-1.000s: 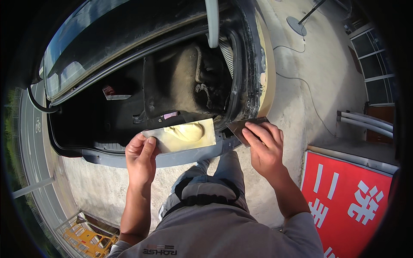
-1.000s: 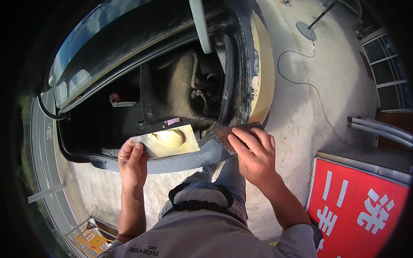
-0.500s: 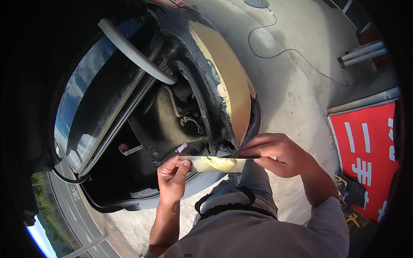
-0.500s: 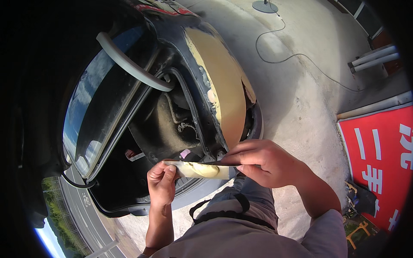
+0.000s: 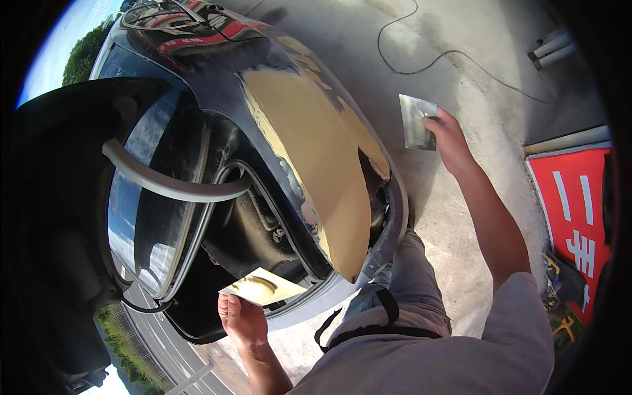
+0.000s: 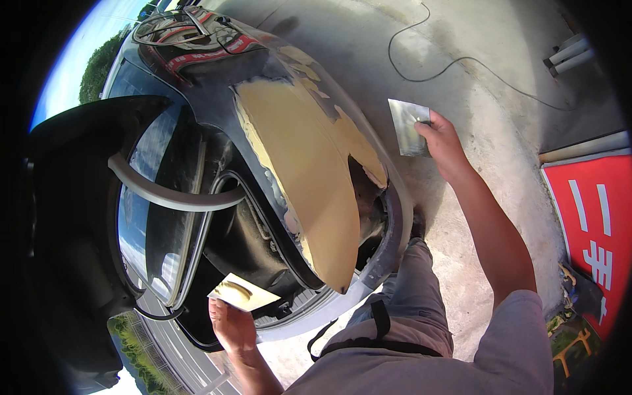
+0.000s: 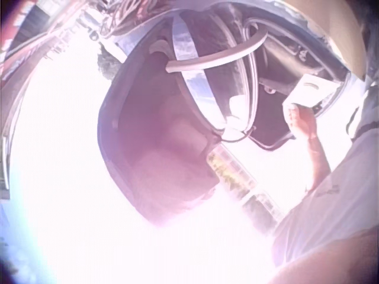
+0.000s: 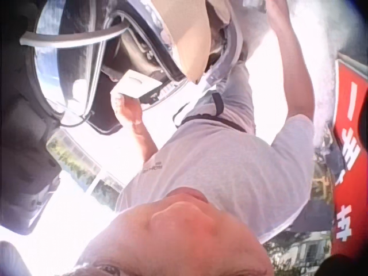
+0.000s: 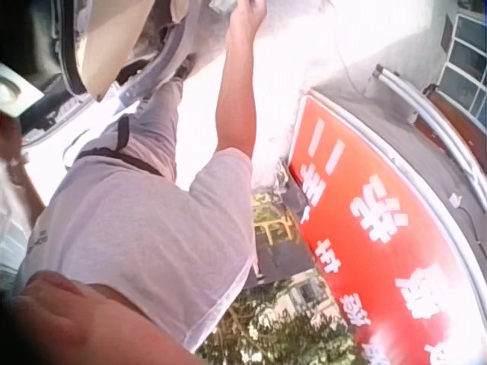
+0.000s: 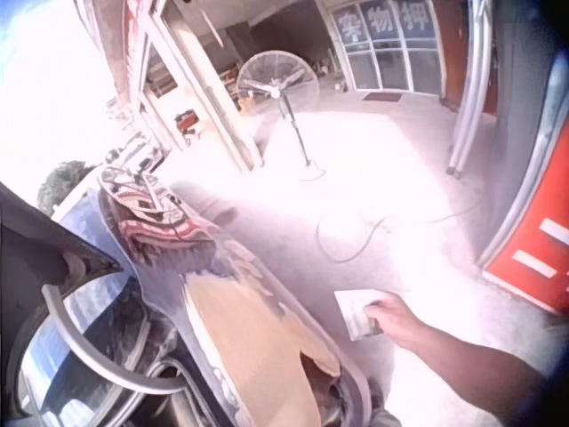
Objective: The person walks toward a dark car with its trunk open and applies a beige body filler to the rear quarter panel using a spreader. They repeatedly scoop filler from a palette and smooth it over the damaged area, gradually covering a larger section of the panel.
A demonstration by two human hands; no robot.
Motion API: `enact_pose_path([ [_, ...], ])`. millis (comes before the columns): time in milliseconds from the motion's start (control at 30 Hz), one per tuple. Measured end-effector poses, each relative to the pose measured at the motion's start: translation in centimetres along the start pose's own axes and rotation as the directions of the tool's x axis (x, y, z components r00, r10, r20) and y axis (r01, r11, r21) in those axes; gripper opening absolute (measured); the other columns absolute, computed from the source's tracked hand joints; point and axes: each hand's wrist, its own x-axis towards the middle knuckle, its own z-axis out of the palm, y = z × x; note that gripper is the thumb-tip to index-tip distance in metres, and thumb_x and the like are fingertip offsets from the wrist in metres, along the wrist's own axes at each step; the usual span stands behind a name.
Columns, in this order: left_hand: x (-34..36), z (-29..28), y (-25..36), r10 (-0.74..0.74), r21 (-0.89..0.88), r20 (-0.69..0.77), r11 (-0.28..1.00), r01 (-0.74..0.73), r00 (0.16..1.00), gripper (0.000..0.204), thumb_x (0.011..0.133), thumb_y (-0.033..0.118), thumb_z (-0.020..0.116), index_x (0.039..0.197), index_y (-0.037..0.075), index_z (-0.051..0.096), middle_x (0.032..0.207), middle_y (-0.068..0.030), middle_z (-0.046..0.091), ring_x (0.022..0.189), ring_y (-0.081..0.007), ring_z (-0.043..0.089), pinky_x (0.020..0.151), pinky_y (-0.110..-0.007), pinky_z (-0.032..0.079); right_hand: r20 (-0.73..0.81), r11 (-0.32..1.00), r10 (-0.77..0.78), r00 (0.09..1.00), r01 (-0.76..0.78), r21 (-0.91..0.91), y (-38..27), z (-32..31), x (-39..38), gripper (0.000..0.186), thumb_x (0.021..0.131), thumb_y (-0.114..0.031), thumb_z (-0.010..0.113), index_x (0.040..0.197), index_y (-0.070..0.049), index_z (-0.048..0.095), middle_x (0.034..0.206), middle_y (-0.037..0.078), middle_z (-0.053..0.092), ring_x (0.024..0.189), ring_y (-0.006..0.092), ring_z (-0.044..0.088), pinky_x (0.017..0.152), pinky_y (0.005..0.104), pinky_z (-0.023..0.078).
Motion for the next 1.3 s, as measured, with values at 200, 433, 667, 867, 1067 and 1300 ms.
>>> enact_pose_path([
  [200,-0.8,1.2,-0.1,0.053,0.03,-0.146,0.998,-0.049,0.988,0.023,0.104,0.012,0.057,0.124,0.001,0.063,0.124,-0.0172,0.07,0.116,-0.0296,0.067,0.102,-0.048,0.055,0.288,0.944,-0.242,0.927,0.293,-0.151,0.1,7.3,11.4,0.028,0.102,-0.011,0.054,0.123,0.001,0.067,0.102,0.0,0.071,0.088,0.0108,0.061,0.086,0.0295,0.05],
  [433,-1.8,4.0,-0.6,0.086,0.062,-0.292,0.996,-0.071,0.952,0.017,0.103,0.008,0.058,0.119,0.004,0.064,0.118,-0.0133,0.072,0.107,-0.0238,0.07,0.095,-0.042,0.058,0.31,0.897,-0.28,0.909,0.363,-0.251,-4.1,14.8,17.6,0.027,0.1,-0.01,0.054,0.121,0.002,0.066,0.102,0.003,0.071,0.09,0.0131,0.062,0.086,0.0314,0.051],
  [667,0.8,8.3,-1.8,0.204,0.188,-0.265,0.969,-0.157,0.943,0.016,0.104,0.005,0.059,0.119,0.004,0.062,0.109,-0.0087,0.071,0.096,-0.0158,0.07,0.083,-0.033,0.062,0.381,0.944,-0.08,0.921,-0.053,0.327,-11.4,14.2,5.2,0.033,0.101,-0.006,0.051,0.131,0.003,0.061,0.124,0.009,0.067,0.118,0.016,0.06,0.107,0.0327,0.042],
  [867,3.9,12.5,-3.2,0.329,0.342,-0.101,0.897,-0.278,0.939,0.028,0.105,0.008,0.06,0.129,-0.005,0.063,0.117,-0.0112,0.071,0.102,-0.0149,0.069,0.088,-0.033,0.061,0.57,0.958,-0.083,0.817,-0.091,0.27,-10.4,13.1,-3.3,0.03,0.105,-0.007,0.054,0.133,0.004,0.059,0.125,0.008,0.068,0.114,0.0121,0.061,0.104,0.0296,0.045],
  [1067,3.2,14.9,-3.5,0.388,0.443,0.025,0.821,-0.359,0.921,0.026,0.102,0.002,0.063,0.126,-0.007,0.066,0.108,-0.0091,0.074,0.096,-0.0109,0.067,0.083,-0.024,0.054,0.509,0.95,-0.115,0.853,-0.055,0.306,-9.5,13.2,-5.7,0.026,0.108,-0.009,0.052,0.13,0.003,0.059,0.119,0.005,0.068,0.108,0.0091,0.06,0.098,0.0282,0.047],
  [1300,1.7,15.8,-2.2,0.344,0.577,0.398,0.627,-0.524,0.85,0.026,0.096,-0.002,0.068,0.121,-0.005,0.071,0.11,-0.0171,0.076,0.091,-0.0158,0.072,0.079,-0.027,0.056,0.495,0.892,-0.146,0.857,-0.102,0.44,-9.6,13.0,-11.3,0.033,0.107,-0.005,0.045,0.138,0.004,0.054,0.137,0.014,0.062,0.129,0.0199,0.057,0.113,0.0373,0.041],
])
